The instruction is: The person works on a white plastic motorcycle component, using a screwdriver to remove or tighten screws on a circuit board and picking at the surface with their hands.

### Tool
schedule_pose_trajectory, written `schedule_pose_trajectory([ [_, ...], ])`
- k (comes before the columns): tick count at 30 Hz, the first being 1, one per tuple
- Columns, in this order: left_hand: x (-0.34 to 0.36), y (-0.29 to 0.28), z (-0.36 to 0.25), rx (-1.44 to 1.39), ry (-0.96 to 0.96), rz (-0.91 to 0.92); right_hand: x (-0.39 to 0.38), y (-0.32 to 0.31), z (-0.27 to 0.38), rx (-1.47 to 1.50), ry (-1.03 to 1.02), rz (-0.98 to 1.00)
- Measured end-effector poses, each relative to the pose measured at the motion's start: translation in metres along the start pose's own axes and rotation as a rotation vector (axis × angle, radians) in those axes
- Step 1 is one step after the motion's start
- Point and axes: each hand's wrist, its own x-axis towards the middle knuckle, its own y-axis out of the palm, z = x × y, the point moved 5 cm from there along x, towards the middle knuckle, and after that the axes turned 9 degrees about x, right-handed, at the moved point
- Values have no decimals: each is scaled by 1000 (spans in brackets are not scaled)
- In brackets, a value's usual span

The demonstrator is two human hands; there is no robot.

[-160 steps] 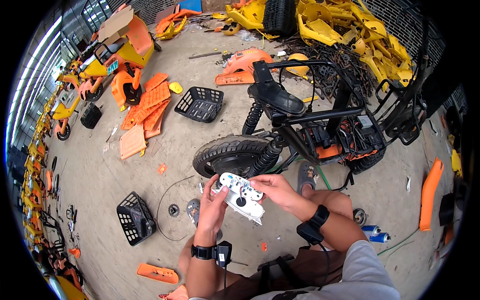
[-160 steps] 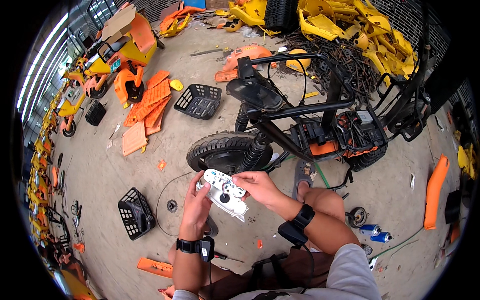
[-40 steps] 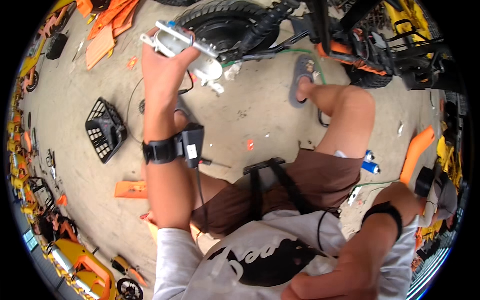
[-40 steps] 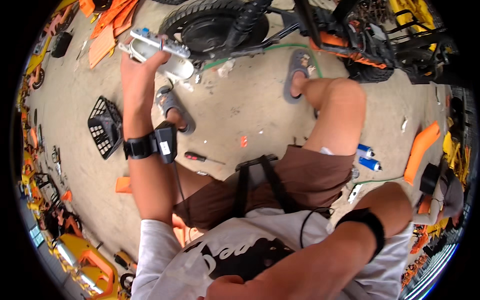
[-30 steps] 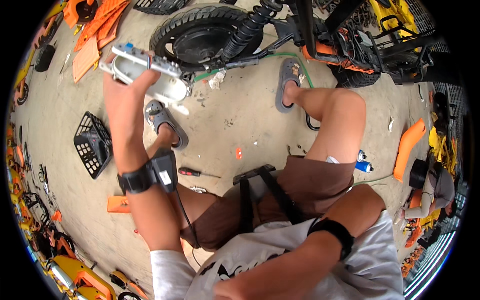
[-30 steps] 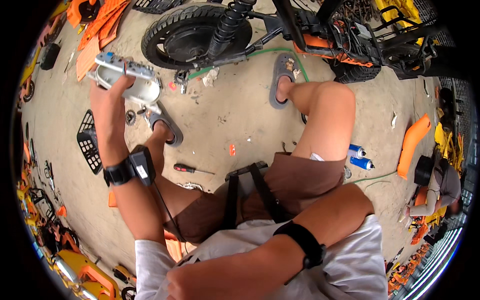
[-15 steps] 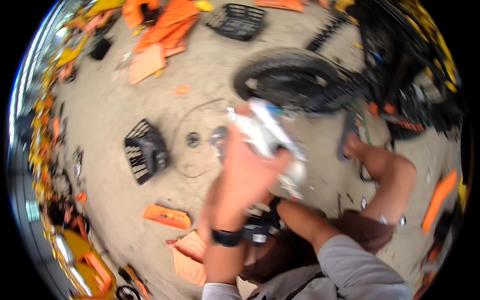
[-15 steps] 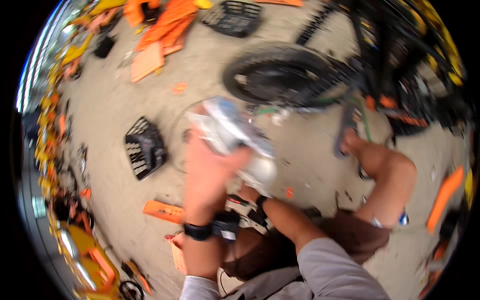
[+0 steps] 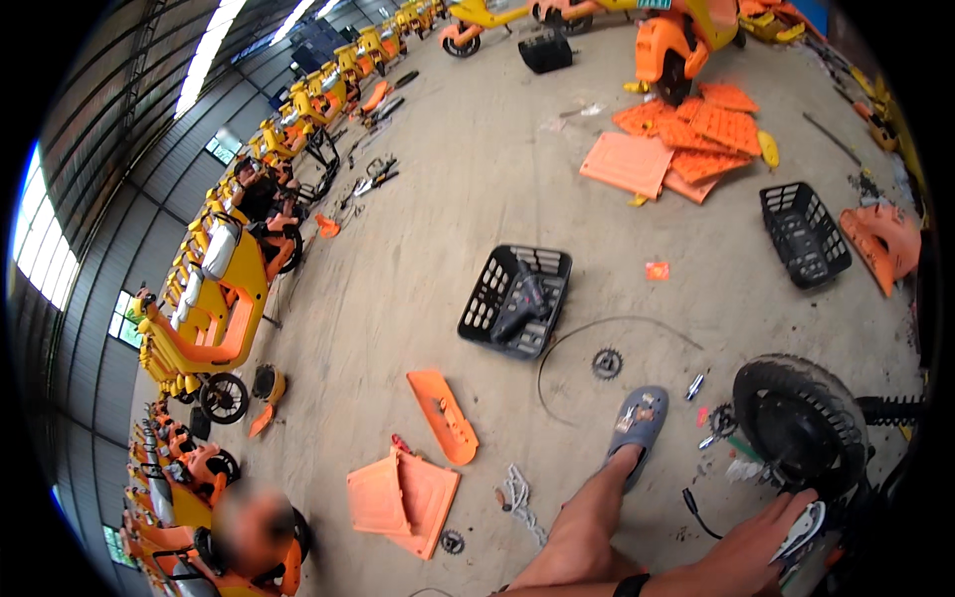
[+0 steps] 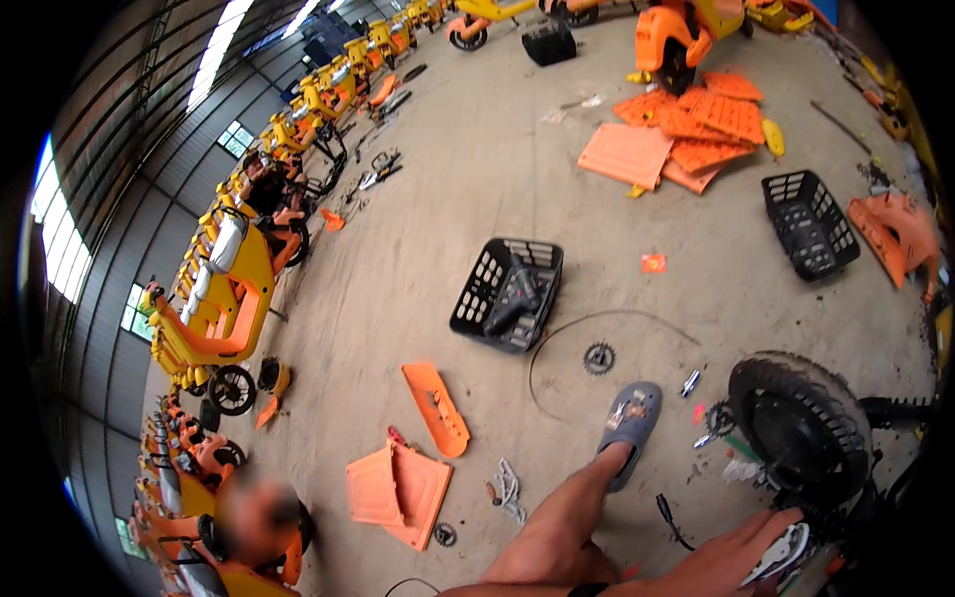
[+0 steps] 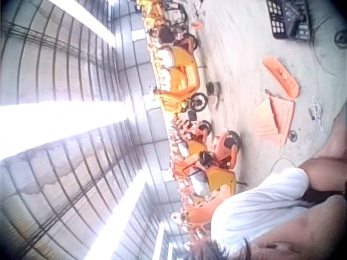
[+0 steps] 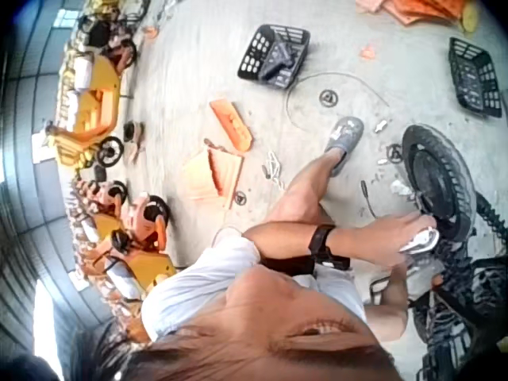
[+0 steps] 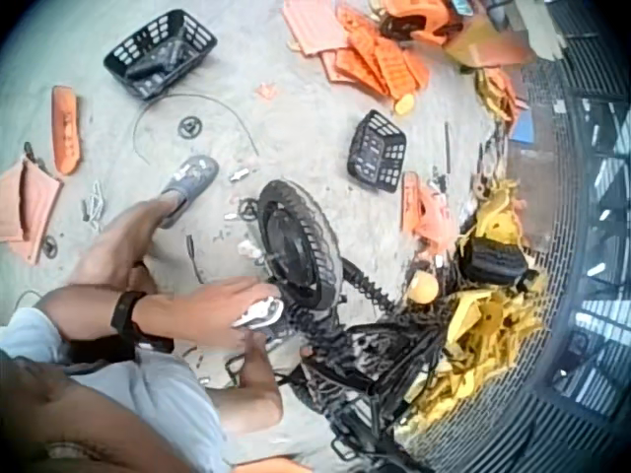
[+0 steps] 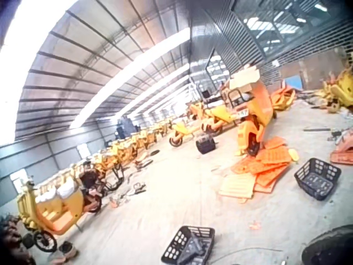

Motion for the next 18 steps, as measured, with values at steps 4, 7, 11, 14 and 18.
schedule_pose_trajectory([
  [4,17,53,52,-37,8,-44,-9,-19,7,-18,-80,-1],
  [7,26,44,44,110,80,-130,-14,-53,-1,-12,-132,-54],
  [11,32,28,47,-16,152,-279,-65,-96,-15,-40,-351,-102],
  [14,46,16,29,-190,55,-171,-122,-139,-35,6,-445,-240],
  [18,62,19,39,-152,179,-262,-199,-244,-63,746,61,-594],
])
